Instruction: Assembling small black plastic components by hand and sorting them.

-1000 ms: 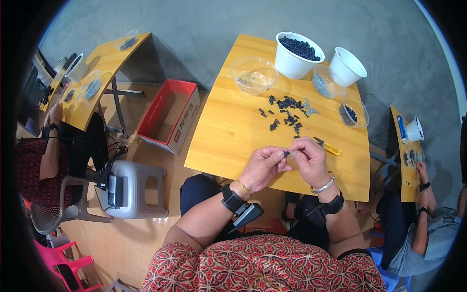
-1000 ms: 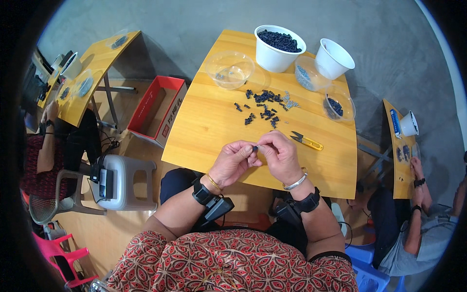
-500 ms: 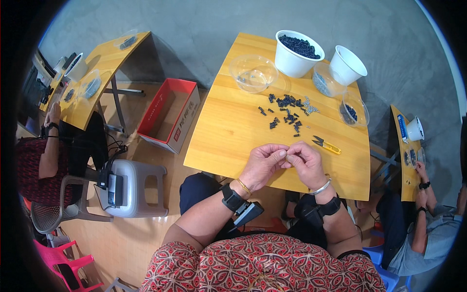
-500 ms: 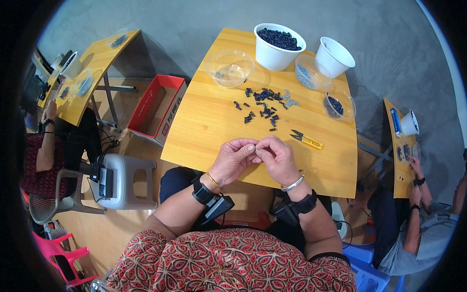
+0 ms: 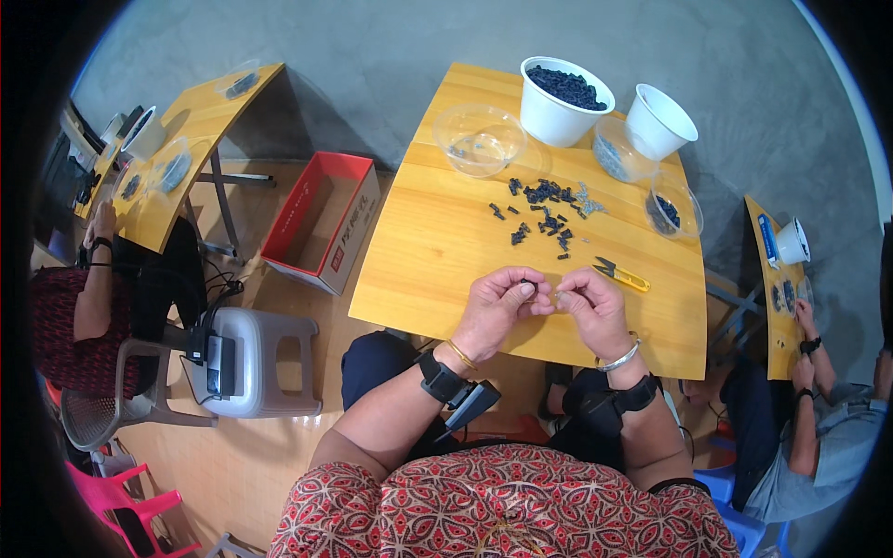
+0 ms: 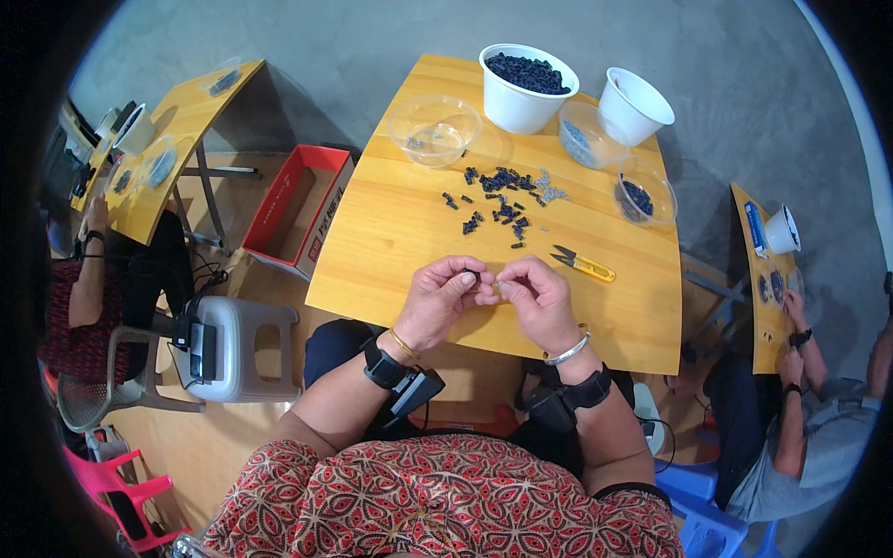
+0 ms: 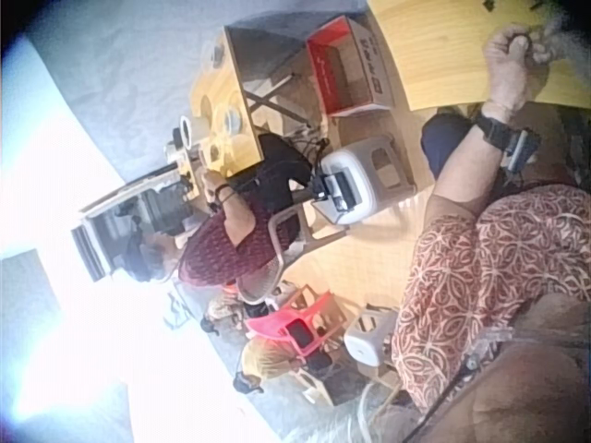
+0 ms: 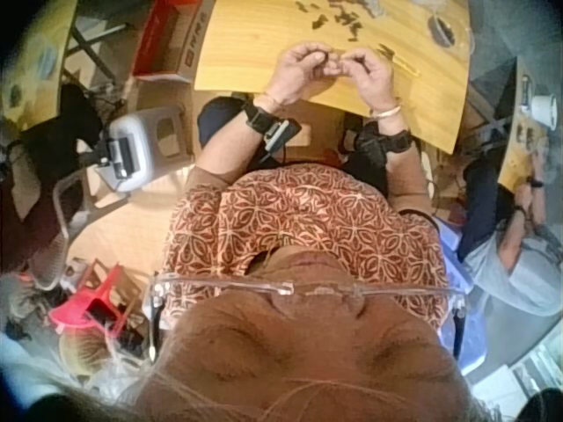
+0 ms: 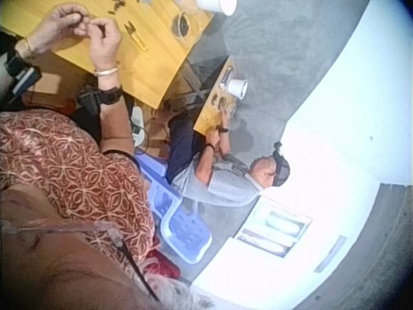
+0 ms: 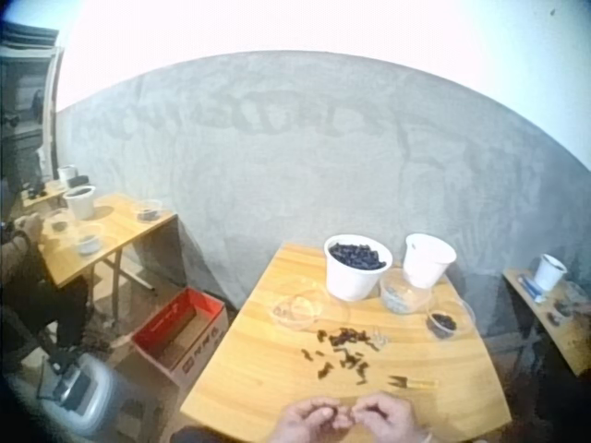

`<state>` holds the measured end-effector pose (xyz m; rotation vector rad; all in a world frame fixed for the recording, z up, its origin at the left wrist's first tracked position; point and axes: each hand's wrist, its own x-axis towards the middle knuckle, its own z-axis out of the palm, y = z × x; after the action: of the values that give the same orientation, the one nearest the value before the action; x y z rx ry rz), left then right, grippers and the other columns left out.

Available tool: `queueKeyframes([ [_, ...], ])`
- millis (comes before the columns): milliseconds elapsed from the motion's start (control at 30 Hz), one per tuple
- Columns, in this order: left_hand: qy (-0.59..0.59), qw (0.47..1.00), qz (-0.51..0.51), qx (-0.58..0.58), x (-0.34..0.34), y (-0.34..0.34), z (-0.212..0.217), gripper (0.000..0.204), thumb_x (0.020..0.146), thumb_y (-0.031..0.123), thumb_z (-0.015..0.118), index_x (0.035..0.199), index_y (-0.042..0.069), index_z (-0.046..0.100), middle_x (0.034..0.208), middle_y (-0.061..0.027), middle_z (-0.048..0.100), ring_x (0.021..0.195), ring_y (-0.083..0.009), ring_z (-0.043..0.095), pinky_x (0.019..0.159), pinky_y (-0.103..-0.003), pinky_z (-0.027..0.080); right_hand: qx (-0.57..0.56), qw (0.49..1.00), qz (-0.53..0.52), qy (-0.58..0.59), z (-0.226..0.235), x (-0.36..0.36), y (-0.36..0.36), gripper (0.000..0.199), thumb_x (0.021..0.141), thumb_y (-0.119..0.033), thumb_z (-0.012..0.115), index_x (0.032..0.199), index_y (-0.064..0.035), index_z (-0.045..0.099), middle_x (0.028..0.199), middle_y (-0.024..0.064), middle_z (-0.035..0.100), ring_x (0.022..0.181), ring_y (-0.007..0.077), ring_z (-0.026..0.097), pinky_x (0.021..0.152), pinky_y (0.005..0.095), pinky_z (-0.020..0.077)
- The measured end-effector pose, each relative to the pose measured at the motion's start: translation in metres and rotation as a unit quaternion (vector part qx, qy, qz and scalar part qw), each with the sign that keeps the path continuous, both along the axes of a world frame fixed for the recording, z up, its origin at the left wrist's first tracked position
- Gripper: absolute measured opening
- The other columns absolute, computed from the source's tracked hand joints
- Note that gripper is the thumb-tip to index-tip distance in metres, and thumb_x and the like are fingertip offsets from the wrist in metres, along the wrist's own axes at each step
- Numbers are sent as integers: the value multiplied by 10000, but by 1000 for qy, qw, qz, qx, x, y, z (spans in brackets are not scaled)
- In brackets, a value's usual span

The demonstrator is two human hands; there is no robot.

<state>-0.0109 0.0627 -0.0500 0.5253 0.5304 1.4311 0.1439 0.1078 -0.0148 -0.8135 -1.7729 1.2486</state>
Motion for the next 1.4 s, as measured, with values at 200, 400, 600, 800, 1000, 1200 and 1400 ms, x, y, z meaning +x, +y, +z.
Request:
queueKeyframes([
  [200, 132, 984, 67, 94, 5, -1, 4, 174, 850, -3, 509, 1024, -3, 512, 838, -72, 583, 718, -127, 568, 675, -250, 483, -11, 1000, 22, 14, 7, -4, 1, 62, 793, 45, 538, 839, 2, 538, 765, 14, 537, 703, 72, 531, 639, 205, 445],
  [400, 147, 985, 38, 84, -2, -3, -2, 138, 815, -10, 568, 943, -13, 515, 790, -48, 578, 687, -85, 552, 615, -210, 473, -3, 1000, 22, 16, 10, -3, 0, 70, 789, 48, 537, 839, -1, 541, 766, 15, 539, 693, 74, 530, 640, 205, 443],
  [600, 148, 985, 30, 85, -1, -3, -1, 87, 829, 10, 561, 912, -11, 574, 768, -48, 604, 643, -83, 547, 595, -204, 469, 9, 1000, 13, 11, 10, -7, 2, 75, 764, 54, 557, 814, -1, 554, 754, 25, 540, 688, 84, 527, 630, 211, 440],
  [800, 162, 983, 21, 85, -1, -3, -3, 134, 843, 44, 557, 964, -7, 584, 767, -54, 611, 653, -102, 563, 613, -222, 478, 75, 997, 2, -30, 11, -9, 4, 63, 742, 50, 580, 776, 0, 565, 738, 50, 538, 671, 130, 537, 605, 230, 434],
  [1000, 189, 979, 35, 74, 3, -4, -5, 115, 835, 37, 566, 937, -10, 590, 769, -53, 612, 646, -97, 568, 603, -216, 483, 183, 980, -7, -81, 18, -11, 2, 64, 723, 46, 589, 761, 1, 563, 717, 72, 545, 643, 160, 544, 580, 247, 436],
  [1200, 216, 972, 68, 71, 6, -4, -5, 93, 813, 6, 581, 904, -16, 589, 787, -63, 623, 666, -105, 592, 614, -219, 501, 162, 983, -31, -78, 13, -13, -3, 64, 721, 47, 585, 758, 3, 559, 720, 74, 552, 639, 158, 551, 576, 243, 439],
  [1400, 216, 972, 64, 64, 5, -4, -2, 82, 809, 0, 584, 887, -25, 583, 783, -71, 622, 657, -114, 598, 610, -226, 505, 96, 994, -25, -45, 8, -10, -3, 60, 723, 50, 587, 753, 4, 563, 723, 55, 555, 643, 136, 544, 580, 238, 436],
])
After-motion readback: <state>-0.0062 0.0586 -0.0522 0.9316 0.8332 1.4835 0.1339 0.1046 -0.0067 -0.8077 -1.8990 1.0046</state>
